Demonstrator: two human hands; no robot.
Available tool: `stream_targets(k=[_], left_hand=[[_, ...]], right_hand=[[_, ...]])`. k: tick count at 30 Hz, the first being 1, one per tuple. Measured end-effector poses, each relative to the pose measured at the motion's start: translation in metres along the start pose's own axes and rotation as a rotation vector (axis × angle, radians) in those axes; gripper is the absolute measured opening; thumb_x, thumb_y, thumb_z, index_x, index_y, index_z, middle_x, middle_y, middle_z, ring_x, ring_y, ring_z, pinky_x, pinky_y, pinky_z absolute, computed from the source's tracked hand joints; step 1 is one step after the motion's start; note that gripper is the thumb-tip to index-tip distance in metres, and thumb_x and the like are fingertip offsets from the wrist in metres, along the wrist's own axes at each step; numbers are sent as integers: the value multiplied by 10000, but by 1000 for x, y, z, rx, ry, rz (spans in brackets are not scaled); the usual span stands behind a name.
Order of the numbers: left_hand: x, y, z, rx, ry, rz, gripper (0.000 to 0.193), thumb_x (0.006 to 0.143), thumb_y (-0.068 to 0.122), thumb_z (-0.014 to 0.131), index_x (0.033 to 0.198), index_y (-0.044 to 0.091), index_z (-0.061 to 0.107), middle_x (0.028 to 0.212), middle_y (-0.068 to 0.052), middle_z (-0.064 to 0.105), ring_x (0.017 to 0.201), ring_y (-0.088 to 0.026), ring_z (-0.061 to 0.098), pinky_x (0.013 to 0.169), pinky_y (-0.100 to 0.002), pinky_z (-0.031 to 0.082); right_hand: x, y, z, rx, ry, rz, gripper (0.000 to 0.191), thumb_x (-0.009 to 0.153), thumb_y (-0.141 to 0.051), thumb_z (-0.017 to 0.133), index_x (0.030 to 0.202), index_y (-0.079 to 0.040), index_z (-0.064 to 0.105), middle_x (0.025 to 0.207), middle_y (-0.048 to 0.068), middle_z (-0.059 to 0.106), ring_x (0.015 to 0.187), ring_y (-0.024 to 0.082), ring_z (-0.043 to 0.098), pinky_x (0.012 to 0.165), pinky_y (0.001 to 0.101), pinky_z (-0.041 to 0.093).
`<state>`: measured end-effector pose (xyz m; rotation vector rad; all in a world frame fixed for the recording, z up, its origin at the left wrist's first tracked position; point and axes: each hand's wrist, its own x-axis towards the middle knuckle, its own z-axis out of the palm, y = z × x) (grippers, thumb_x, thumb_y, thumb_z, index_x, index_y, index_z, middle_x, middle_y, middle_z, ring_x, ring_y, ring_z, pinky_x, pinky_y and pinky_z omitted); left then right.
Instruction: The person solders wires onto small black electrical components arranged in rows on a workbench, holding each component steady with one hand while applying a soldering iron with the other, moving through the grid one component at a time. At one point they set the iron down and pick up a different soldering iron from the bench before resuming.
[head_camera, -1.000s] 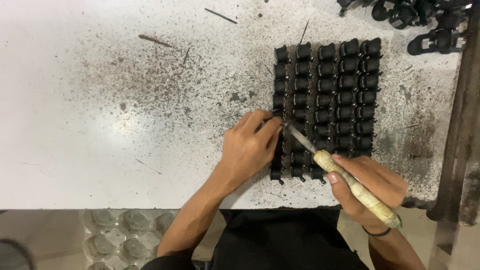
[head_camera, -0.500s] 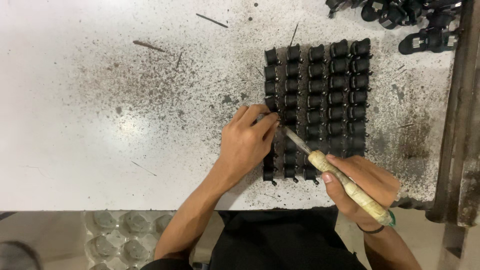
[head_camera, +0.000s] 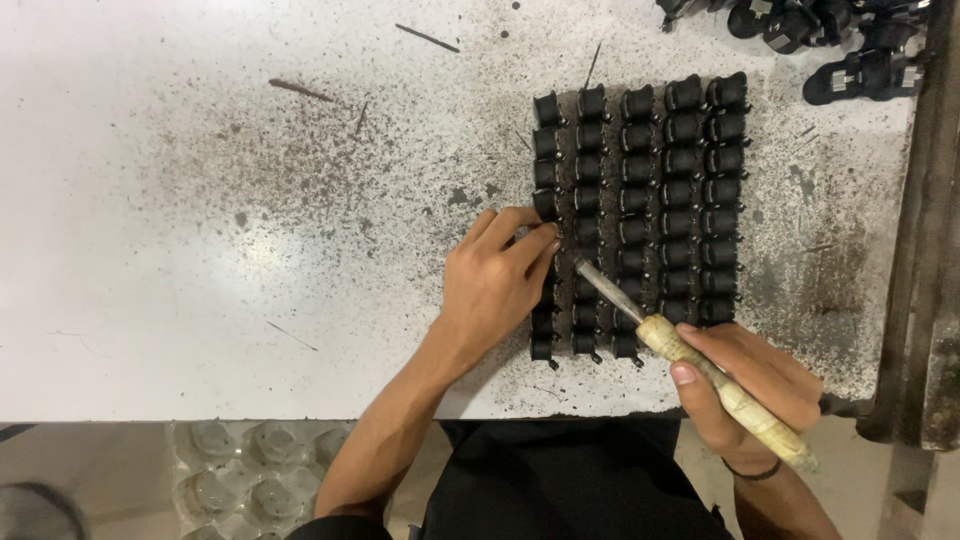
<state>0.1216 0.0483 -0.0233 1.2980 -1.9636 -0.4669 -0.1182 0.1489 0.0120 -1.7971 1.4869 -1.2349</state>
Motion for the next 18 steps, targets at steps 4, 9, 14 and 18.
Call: stream_targets(k=[4,9,14,18], left_hand=[[0,1,-6,-27,-16,-3,146,875,31,771,1020,44,775,1041,-64,674,847,-223,653,669,-355,577],[-17,5,-22,-57,-89,-31,280,829,-32,733,1098,33,776,1008,-95,650,812,-214,659,641,-347,568],[-31,13,-20,-70,-72,8,260,846,-35,742,1099,25,758,1016,-77,661,824,-193,668,616,-311,564],[-34,12,-20,-64,-70,17,246,826,-8,756,1068,36,752,1014,-67,660,837,-219,660,628,-341,551]], right_hand=[[-4,-4,-1,-17,-27,9,288,892,-142,739,1024,111,702,831,210,721,661,219,737,549,257,574],[-8,-18,-7,-16,-74,72,296,898,-143,737,1044,113,704,808,195,709,655,214,725,558,267,560],[-3,-22,-1,-24,-67,15,265,879,-119,745,1024,100,710,825,193,724,707,227,743,564,266,583],[1,-31,0,-79,-107,46,248,899,-94,751,1047,99,705,861,201,725,681,217,733,578,265,567]])
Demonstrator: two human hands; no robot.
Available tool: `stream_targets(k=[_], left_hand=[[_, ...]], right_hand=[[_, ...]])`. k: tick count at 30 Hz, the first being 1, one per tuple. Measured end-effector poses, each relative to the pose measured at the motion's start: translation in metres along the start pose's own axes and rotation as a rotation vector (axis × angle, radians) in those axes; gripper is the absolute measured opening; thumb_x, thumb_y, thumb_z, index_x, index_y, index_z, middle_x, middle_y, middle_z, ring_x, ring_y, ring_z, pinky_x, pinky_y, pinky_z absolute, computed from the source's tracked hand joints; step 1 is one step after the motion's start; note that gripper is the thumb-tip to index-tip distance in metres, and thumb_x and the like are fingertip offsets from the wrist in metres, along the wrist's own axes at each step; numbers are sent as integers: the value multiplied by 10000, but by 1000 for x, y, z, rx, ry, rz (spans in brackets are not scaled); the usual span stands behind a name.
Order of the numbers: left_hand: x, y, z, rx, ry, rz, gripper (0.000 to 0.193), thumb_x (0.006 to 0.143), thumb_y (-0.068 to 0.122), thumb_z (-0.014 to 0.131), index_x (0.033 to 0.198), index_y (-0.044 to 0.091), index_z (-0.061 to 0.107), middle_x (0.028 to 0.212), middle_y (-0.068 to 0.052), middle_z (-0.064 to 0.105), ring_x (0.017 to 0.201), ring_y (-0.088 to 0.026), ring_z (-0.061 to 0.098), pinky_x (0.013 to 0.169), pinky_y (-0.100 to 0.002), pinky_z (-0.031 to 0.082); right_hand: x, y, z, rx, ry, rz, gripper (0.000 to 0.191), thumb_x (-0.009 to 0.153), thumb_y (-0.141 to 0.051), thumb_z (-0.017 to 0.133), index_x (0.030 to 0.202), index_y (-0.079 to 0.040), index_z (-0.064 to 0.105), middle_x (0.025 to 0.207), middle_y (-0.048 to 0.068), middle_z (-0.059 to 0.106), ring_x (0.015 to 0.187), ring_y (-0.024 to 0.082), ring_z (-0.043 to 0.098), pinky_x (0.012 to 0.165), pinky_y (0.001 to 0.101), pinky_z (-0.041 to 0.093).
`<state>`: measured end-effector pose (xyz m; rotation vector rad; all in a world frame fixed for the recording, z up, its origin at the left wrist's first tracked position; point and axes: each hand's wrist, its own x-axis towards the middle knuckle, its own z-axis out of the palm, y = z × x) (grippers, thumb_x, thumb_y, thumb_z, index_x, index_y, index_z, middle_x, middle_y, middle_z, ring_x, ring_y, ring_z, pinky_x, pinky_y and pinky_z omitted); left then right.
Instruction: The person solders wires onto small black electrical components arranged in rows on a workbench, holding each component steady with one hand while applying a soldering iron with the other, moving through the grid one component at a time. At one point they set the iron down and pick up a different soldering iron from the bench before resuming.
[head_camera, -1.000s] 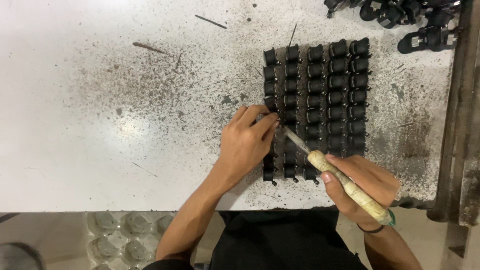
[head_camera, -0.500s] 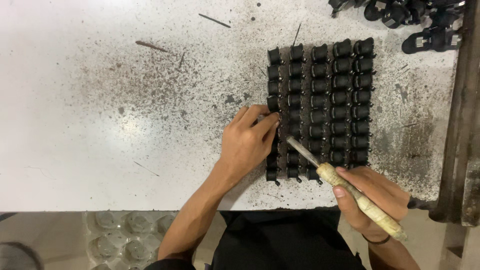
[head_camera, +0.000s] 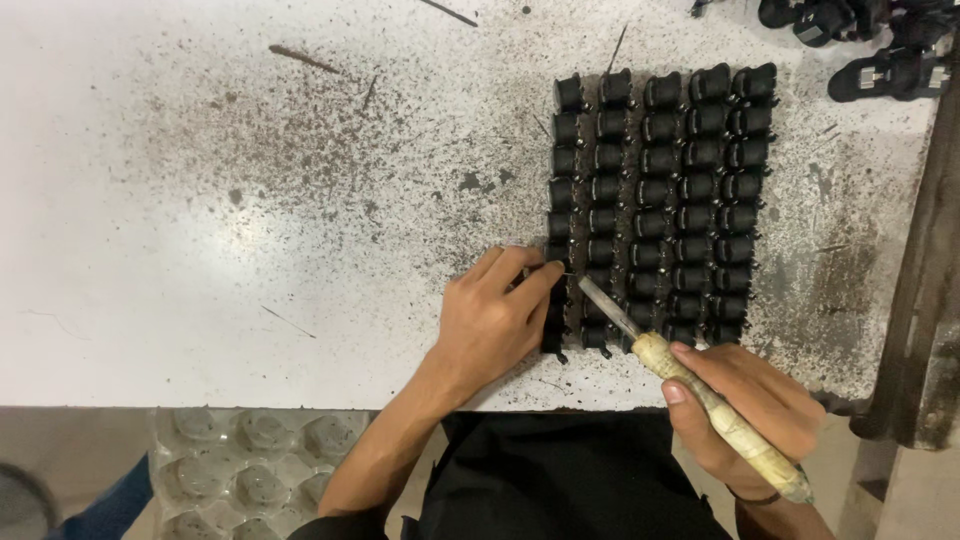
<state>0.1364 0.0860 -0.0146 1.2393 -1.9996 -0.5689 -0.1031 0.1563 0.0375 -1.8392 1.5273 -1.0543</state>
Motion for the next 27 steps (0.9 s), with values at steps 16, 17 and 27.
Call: stream_targets(k=[16,17,27], left_hand=[[2,1,-3,-6,-71,10,298,789,-3,760,1083,35,728,1032,-84,658,874,-256,664,638,-375,555],[2,0,-1,-7,-65,12,291,793,-8,761,1080,33,728,1030,-87,660,875,-257,668,641,-374,558],[2,5,-6,-107,58,-11,218,890,-54,749,1091,6,690,1039,-114,696,860,-253,706,686,-354,589]], right_hand=[[30,-44,2,-231,-159,-121,252,828,-59,794,1014,94,721,896,199,756,754,253,761,650,323,595],[30,-44,3,-227,-156,-129,251,828,-56,792,1017,93,720,901,198,757,758,251,761,654,324,595],[18,-16,-8,-111,-101,-83,223,873,-89,785,1034,58,740,886,184,768,639,171,740,515,259,535]])
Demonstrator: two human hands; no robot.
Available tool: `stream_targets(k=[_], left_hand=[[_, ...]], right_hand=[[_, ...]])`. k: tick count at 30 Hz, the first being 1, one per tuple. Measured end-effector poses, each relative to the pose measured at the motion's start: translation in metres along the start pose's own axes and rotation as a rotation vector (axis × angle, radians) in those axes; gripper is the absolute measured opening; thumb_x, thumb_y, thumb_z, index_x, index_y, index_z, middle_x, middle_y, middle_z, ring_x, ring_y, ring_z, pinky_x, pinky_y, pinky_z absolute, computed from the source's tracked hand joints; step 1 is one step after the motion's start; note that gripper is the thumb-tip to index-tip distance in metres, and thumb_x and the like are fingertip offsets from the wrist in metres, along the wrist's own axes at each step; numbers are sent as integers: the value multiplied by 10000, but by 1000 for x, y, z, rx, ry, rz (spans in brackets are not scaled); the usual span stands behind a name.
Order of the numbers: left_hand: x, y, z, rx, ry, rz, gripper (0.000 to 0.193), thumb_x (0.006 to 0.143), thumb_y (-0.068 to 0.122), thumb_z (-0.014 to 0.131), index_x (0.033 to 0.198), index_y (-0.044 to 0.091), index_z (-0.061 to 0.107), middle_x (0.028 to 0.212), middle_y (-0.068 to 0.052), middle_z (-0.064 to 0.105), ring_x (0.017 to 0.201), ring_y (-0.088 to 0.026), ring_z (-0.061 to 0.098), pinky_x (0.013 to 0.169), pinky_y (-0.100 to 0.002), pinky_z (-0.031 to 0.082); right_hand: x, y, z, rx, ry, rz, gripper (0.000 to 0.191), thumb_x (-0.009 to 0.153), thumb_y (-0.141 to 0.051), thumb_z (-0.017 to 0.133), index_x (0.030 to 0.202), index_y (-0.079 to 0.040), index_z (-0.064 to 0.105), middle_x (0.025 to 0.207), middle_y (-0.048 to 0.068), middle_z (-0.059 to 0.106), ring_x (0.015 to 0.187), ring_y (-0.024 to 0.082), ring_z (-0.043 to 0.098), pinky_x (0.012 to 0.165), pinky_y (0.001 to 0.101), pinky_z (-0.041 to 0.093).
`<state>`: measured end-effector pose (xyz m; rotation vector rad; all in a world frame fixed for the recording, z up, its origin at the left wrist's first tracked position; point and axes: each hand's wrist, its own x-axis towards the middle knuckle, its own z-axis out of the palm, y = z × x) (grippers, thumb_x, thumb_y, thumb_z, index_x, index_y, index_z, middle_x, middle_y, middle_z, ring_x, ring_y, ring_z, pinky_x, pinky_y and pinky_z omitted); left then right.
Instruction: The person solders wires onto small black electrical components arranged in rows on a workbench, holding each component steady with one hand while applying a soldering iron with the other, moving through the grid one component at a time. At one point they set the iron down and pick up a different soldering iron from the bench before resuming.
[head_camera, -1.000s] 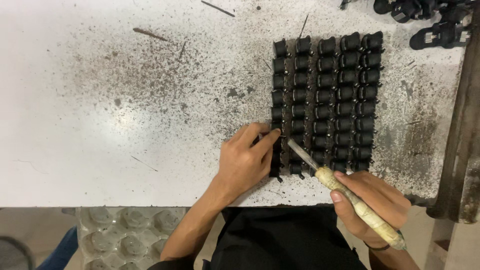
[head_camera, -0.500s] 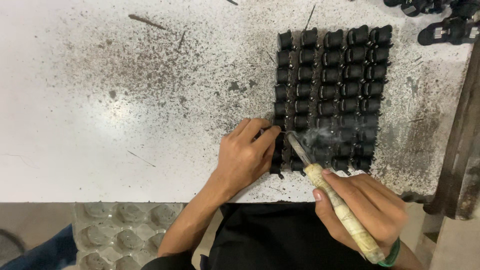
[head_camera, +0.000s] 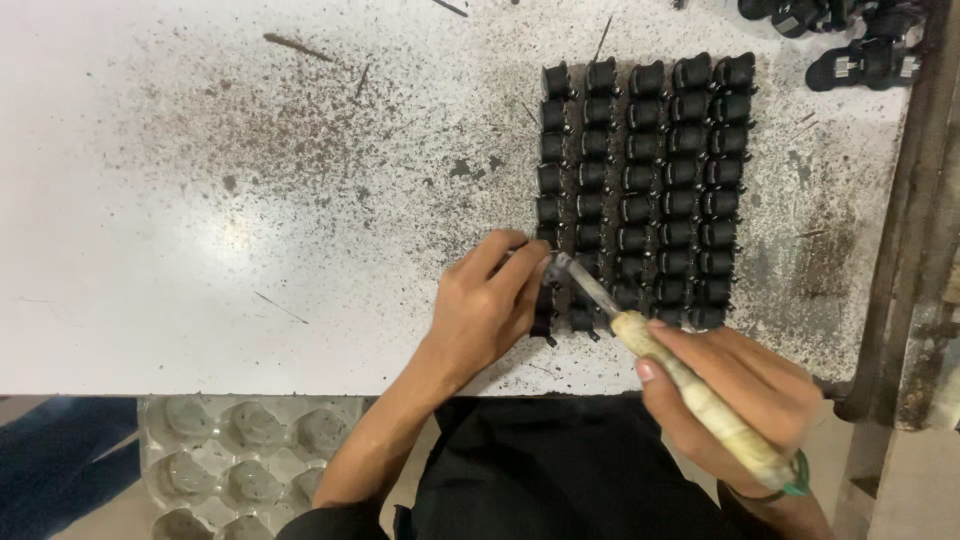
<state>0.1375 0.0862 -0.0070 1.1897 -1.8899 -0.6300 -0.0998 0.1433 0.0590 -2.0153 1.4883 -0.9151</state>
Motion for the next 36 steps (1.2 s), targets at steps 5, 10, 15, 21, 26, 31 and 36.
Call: stream_targets(k=[5,10,15,21,26,31,36], left_hand=[[-17,6,-8,109,14,-45,271,841,-58,745,1094,31,706,987,-70,711,761,-244,667,632,-355,552],[-25,8,2,75,5,-94,296,818,-44,751,1092,67,742,989,-84,660,763,-224,667,602,-354,546],[-27,6,4,113,-7,-30,266,813,-2,775,1068,64,740,1004,-57,653,832,-235,668,644,-365,557],[-26,5,4,89,-43,-19,252,816,12,774,1061,61,739,1004,-51,656,838,-234,661,664,-365,554],[-24,7,3,98,-114,19,278,801,-3,768,1075,27,739,986,-76,651,803,-236,645,615,-359,535],[-23,8,3,91,-134,35,310,788,-16,763,1094,17,728,997,-78,654,812,-241,654,609,-353,540],[-17,9,3,27,-113,23,296,797,-12,754,1088,10,701,1018,-100,660,868,-275,677,673,-385,566]], right_hand=[[-23,15,2,127,116,166,268,877,-86,748,1086,80,722,861,188,739,605,183,713,504,242,524],[-40,7,7,108,66,45,237,907,-72,732,1038,118,674,867,213,707,739,240,721,609,281,563],[-38,1,9,108,87,23,231,880,-71,733,1004,118,684,775,176,686,681,233,709,586,286,555],[-34,-3,9,48,41,32,241,865,-75,739,1003,116,689,771,179,691,670,230,708,579,290,550],[-26,-12,11,-41,26,-6,253,827,-69,772,1002,104,712,747,166,704,647,220,717,559,292,547],[-18,-29,11,-118,-21,-62,270,824,-65,785,1025,99,712,792,171,725,679,240,729,588,313,563],[-8,-35,10,-151,-52,-88,274,810,-74,803,1009,94,720,792,164,733,657,240,724,578,316,558]])
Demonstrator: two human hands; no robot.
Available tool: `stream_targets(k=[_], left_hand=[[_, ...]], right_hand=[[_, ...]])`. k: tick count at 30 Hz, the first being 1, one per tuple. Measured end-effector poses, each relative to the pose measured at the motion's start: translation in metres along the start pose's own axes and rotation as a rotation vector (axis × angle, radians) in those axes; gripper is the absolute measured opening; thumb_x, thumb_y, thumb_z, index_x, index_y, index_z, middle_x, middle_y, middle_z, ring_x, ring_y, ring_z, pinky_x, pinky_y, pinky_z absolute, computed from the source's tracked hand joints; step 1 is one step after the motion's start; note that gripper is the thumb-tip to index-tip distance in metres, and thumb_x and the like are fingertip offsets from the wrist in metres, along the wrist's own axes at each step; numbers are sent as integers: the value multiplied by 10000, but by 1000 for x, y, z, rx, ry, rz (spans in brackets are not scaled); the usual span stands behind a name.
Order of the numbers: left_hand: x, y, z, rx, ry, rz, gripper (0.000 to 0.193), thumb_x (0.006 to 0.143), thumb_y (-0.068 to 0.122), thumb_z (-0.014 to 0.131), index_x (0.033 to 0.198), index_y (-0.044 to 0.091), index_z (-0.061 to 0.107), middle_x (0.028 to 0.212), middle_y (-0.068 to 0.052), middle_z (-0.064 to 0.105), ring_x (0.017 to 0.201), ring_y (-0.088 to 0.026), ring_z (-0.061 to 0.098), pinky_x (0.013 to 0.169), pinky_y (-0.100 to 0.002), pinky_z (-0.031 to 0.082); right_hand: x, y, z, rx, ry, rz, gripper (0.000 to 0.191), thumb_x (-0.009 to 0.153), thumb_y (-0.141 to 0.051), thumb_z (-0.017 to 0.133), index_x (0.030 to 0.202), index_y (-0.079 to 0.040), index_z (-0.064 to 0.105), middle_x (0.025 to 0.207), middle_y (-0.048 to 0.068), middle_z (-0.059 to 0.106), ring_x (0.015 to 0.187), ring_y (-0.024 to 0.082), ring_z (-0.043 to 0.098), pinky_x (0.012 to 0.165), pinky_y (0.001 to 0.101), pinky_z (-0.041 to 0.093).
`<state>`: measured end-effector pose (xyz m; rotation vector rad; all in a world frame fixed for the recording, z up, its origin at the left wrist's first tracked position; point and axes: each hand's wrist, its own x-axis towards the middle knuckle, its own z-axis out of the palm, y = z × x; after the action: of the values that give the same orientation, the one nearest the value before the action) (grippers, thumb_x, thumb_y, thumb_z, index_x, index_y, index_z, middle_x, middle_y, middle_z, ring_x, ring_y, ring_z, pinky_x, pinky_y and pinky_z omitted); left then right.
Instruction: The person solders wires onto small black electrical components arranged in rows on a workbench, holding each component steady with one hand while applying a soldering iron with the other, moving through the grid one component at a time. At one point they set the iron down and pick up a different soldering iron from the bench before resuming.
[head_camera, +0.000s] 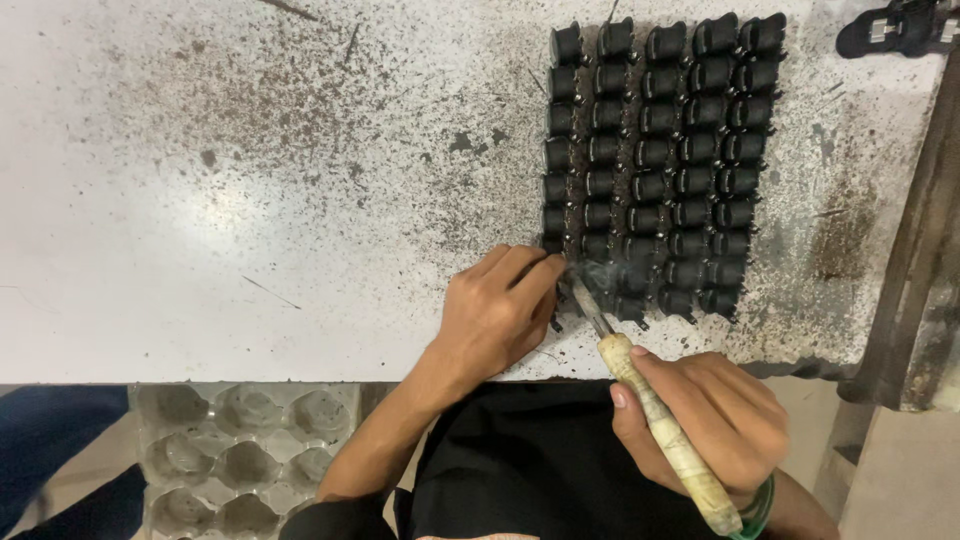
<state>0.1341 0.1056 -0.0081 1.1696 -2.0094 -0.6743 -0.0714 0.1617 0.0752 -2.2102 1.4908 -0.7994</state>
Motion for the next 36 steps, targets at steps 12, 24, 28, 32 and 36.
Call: stream_targets(k=[12,24,28,32,36], left_hand=[[-31,6,-14,36,37,-77,375,770,-59,722,1134,27,706,1062,-94,675,817,-250,670,641,-366,562],[-31,5,-6,-8,-10,-43,312,804,-12,771,1111,26,736,1018,-72,646,806,-207,667,622,-341,552],[-29,6,-6,4,-41,-29,277,824,-7,765,1097,30,737,996,-56,634,811,-207,659,617,-347,547],[-27,7,-6,25,-77,-9,314,797,-11,737,1109,20,732,993,-64,628,827,-226,646,615,-352,549],[-27,8,-6,-7,-107,-4,352,770,-4,729,1121,8,716,1004,-79,626,847,-253,644,639,-366,556]], right_hand=[[-59,42,2,284,133,110,272,904,-159,721,1037,77,703,852,191,731,717,235,748,625,289,594],[-59,35,6,262,153,22,275,892,-141,724,977,116,675,769,193,692,664,256,713,591,324,603],[-56,32,9,232,150,49,269,876,-132,728,976,115,691,739,176,690,651,247,715,578,312,599],[-46,24,6,160,98,20,252,869,-103,742,984,116,693,780,206,710,677,257,732,624,340,597],[-38,14,1,81,44,-46,243,828,-80,759,983,101,707,760,176,708,691,274,741,622,351,606]])
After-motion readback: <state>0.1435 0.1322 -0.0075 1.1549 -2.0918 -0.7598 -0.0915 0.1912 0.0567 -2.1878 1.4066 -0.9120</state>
